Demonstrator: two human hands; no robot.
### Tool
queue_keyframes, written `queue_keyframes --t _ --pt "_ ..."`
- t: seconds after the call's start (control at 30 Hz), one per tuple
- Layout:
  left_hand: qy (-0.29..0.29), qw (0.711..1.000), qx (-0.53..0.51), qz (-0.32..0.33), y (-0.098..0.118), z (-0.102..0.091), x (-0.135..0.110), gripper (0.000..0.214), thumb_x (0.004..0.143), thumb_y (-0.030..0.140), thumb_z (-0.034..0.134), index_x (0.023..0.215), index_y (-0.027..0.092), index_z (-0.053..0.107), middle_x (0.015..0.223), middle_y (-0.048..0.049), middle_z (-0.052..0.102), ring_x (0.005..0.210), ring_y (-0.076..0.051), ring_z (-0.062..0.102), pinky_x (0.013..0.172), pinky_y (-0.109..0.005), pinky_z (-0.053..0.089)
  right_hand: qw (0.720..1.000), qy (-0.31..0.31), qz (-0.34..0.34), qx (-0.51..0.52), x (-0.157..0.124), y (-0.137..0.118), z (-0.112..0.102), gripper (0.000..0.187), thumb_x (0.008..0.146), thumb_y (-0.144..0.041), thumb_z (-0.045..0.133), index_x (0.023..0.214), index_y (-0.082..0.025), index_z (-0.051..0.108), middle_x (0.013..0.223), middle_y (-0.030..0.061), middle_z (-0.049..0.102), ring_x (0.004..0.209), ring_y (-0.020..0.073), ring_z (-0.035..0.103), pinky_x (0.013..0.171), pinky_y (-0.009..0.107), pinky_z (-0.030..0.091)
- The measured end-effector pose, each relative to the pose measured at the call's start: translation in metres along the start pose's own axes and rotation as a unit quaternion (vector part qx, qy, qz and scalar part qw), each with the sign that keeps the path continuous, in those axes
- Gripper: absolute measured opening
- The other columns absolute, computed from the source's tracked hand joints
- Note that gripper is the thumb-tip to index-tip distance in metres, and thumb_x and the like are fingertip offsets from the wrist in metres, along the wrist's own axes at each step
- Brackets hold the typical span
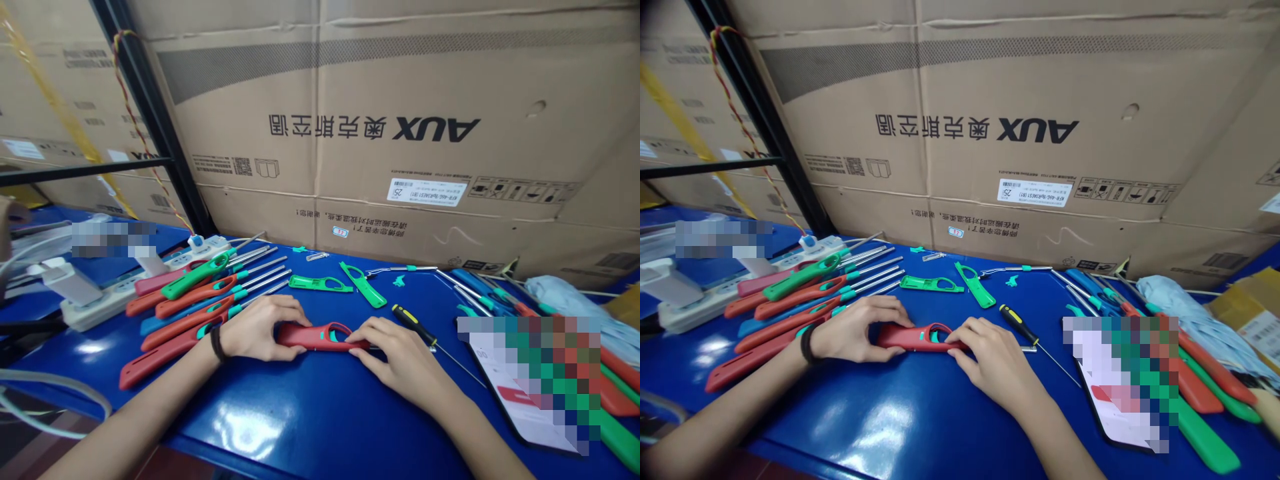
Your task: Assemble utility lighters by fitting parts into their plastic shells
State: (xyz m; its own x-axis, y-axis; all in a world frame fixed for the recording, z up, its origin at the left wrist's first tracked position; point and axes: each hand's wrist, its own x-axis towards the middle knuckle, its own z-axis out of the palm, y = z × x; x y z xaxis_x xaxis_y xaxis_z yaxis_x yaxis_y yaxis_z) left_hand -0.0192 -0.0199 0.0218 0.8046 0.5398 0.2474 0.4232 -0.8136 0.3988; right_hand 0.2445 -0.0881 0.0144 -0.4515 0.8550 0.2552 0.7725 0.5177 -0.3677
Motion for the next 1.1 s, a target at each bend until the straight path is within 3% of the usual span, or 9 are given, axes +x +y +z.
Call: queue_keyframes --t 0.47,1.1 --pt "-0.016 1.000 -0.001 0.000 -0.0057 0.0043 -0.0004 0.035 0.078 0.039 0.067 0.108 0.021 0.068 0.096 -0.0057 0.067 0.083 -0.018 0.064 0.079 -0.028 0.050 0.998 -0.046 0.036 0.036 0.0004 0.0017 -0.0004 0.014 0.089 -0.021 0.056 0.100 -0.025 0.064 0.099 0.0003 0.064 0.091 0.0173 0.062 0.079 0.029 0.048" --pt "-0.016 1.000 -0.010 -0.006 -0.0080 0.0027 0.0002 0.034 0.078 0.037 0.068 0.107 0.021 0.068 0.100 -0.0055 0.067 0.085 -0.018 0.064 0.081 -0.028 0.050 1.000 -0.015 0.005 0.003 0.0012 0.0021 0.0016 0.012 0.088 -0.022 0.058 0.098 -0.024 0.064 0.096 0.0012 0.066 0.088 0.0194 0.061 0.080 0.034 0.048"
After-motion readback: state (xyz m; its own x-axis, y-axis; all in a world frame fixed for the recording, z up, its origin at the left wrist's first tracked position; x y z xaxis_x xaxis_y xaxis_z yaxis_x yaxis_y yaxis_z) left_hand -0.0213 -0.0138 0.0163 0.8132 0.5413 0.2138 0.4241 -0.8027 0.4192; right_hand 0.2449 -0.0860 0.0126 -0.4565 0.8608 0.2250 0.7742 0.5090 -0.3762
